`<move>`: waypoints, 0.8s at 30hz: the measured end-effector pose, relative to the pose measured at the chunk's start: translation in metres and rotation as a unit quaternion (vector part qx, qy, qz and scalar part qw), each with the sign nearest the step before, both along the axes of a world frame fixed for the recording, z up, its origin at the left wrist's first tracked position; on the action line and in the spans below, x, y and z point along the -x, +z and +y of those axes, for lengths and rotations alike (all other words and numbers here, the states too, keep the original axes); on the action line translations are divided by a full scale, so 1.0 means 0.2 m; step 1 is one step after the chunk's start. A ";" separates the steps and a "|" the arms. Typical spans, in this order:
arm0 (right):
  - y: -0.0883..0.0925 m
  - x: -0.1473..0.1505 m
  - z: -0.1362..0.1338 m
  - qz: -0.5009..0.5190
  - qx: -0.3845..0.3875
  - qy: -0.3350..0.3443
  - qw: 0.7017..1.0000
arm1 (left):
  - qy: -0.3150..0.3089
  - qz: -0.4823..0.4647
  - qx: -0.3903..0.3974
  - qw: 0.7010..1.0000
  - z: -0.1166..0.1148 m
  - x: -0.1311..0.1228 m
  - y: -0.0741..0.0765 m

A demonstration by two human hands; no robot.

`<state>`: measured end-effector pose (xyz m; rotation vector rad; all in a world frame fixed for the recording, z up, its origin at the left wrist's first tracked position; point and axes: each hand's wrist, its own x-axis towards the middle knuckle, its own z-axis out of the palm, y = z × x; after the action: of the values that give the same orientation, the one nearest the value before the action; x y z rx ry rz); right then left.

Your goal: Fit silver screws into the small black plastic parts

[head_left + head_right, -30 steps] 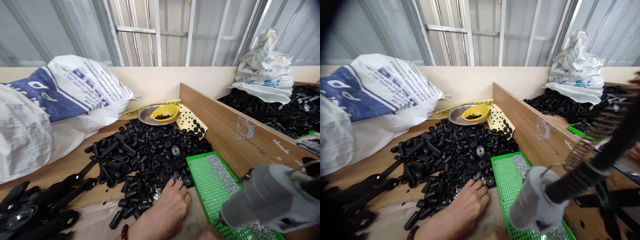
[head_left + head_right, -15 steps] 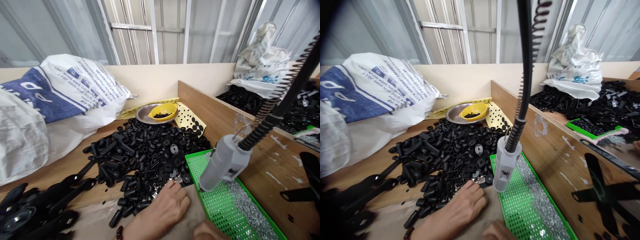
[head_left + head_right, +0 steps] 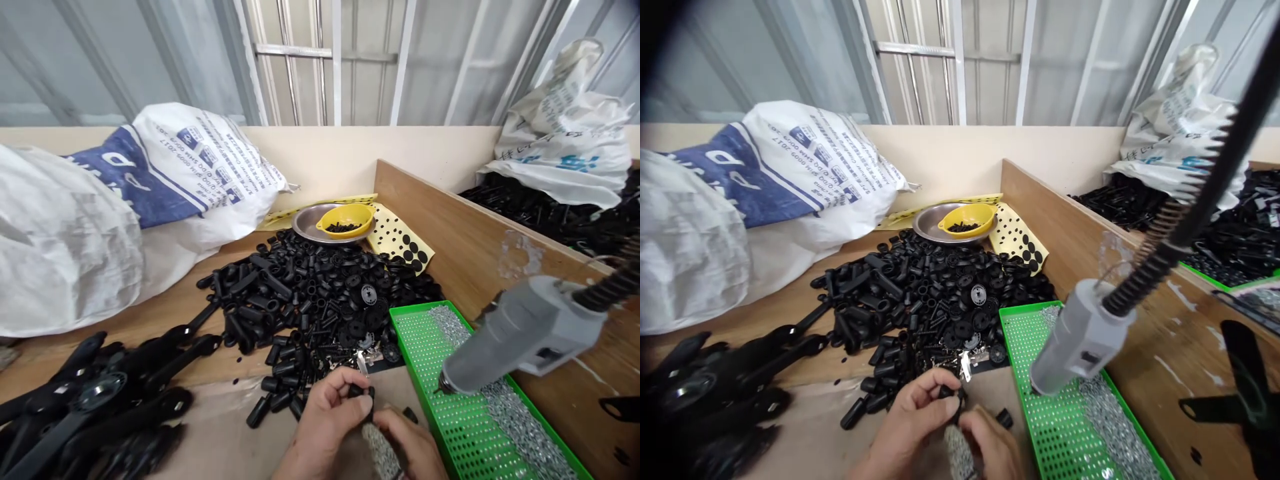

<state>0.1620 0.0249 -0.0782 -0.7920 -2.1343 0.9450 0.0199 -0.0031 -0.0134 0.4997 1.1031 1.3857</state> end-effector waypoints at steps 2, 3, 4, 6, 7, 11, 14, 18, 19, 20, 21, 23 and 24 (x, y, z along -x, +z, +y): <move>-0.05 -0.01 0.02 0.001 0.019 0.029 0.999 | -0.004 0.015 -0.013 1.000 0.00 0.00 -0.04; -0.07 -0.02 0.03 0.004 0.032 0.040 0.999 | -0.014 0.036 -0.018 0.999 0.00 0.01 -0.06; -0.08 -0.03 0.03 0.008 0.045 0.051 0.998 | -0.030 0.072 -0.019 0.997 -0.01 0.03 -0.07; -0.08 -0.05 0.04 0.014 0.066 0.072 0.995 | -0.072 0.190 -0.025 0.979 -0.01 0.07 -0.08; -0.07 -0.06 0.05 0.014 0.072 0.079 0.994 | -0.093 0.263 -0.030 0.960 -0.02 0.08 -0.07; 0.00 -0.06 0.06 0.002 0.072 0.081 0.994 | -0.139 0.446 -0.062 0.882 -0.04 0.13 -0.02; 0.03 -0.04 0.06 -0.019 0.037 0.096 0.995 | -0.147 0.458 -0.082 0.873 -0.04 0.12 0.00; 0.02 -0.03 0.04 -0.007 0.011 0.086 0.996 | -0.127 0.337 -0.040 0.932 -0.02 0.11 -0.01; 0.01 -0.03 0.03 0.010 0.016 0.076 0.997 | -0.120 0.280 -0.021 0.952 -0.02 0.10 -0.02; 0.01 -0.03 0.02 0.025 0.021 0.065 0.997 | -0.113 0.225 -0.004 0.968 -0.01 0.10 -0.02; 0.00 -0.03 0.01 0.038 0.025 0.052 0.998 | -0.105 0.178 0.009 0.978 -0.01 0.10 -0.02; 0.00 -0.02 -0.02 0.052 0.031 0.032 0.998 | -0.087 0.115 0.023 0.989 -0.02 0.08 0.00; 0.01 -0.02 -0.03 0.053 0.035 0.023 0.998 | -0.082 0.093 0.024 0.992 -0.02 0.07 0.01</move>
<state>0.1668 0.0195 -0.0771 -0.7130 -2.0459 1.0663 0.0059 -0.0067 -0.0123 0.6799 1.2154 1.1845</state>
